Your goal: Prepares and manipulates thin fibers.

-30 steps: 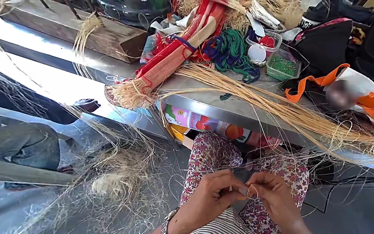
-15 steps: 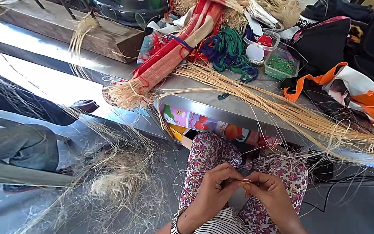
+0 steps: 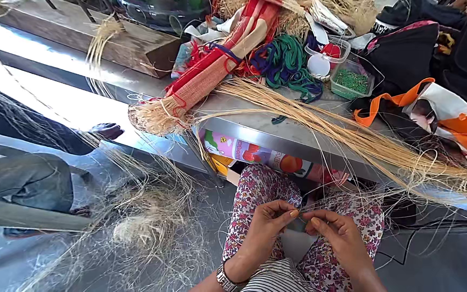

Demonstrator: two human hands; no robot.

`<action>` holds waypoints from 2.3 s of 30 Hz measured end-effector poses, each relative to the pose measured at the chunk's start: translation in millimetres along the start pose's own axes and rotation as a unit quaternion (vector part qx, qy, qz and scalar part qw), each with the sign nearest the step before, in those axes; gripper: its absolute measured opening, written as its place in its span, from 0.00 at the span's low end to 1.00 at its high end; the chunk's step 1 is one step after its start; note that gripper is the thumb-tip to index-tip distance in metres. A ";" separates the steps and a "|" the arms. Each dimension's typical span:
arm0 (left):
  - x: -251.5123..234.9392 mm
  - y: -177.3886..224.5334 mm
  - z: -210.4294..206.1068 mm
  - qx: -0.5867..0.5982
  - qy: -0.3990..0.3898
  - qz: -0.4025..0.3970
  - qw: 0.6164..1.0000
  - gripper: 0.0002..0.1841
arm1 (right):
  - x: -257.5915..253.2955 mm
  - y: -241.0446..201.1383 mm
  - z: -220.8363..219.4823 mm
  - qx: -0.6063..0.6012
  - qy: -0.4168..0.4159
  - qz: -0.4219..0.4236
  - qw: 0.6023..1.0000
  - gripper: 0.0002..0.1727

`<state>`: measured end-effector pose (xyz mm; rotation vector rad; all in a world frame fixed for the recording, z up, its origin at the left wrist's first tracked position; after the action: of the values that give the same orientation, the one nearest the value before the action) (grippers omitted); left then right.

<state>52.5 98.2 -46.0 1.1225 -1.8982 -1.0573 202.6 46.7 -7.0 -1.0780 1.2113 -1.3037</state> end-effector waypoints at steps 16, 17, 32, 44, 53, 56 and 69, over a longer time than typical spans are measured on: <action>3.8 -2.0 -3.8 -0.083 -0.053 -0.024 0.995 0.05 | -17.0 -2.0 -3.3 -0.011 0.020 0.089 0.996 0.02; 3.5 -1.6 -3.1 -0.078 -0.050 -0.021 0.996 0.05 | -18.0 -0.3 -4.2 -0.030 0.009 0.080 0.996 0.01; 3.6 0.5 3.2 0.019 -0.040 0.016 0.999 0.09 | -25.1 22.9 -21.8 -0.256 0.037 -0.069 0.963 0.07; 0.8 -2.0 5.4 0.049 -0.023 0.018 0.998 0.09 | -18.1 8.0 -19.4 -0.002 -0.003 0.024 1.000 0.03; 1.5 -1.9 8.0 0.029 -0.035 0.000 0.999 0.09 | -19.6 10.4 -20.6 0.019 -0.033 0.016 0.999 0.02; 1.2 -0.4 7.6 0.018 -0.031 -0.002 0.999 0.09 | -20.0 9.8 -22.4 0.032 -0.044 0.007 0.998 0.02; -1.4 5.8 11.5 -0.147 -0.009 -0.106 0.983 0.02 | -22.6 1.9 -14.8 0.057 0.026 0.092 0.994 0.10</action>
<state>41.3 104.6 -46.1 1.1608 -1.5944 -1.4182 190.1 70.6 -9.8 -0.8354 1.2276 -1.2486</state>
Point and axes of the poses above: each hand's wrist, its own x-axis away from the middle knuckle, its own z-axis out of the back of the hand, y = z × x, the point moved 8 cm from there along -x, towards the middle knuckle, and after that the axes turned 1 degree about -z, right-handed, at the moved point
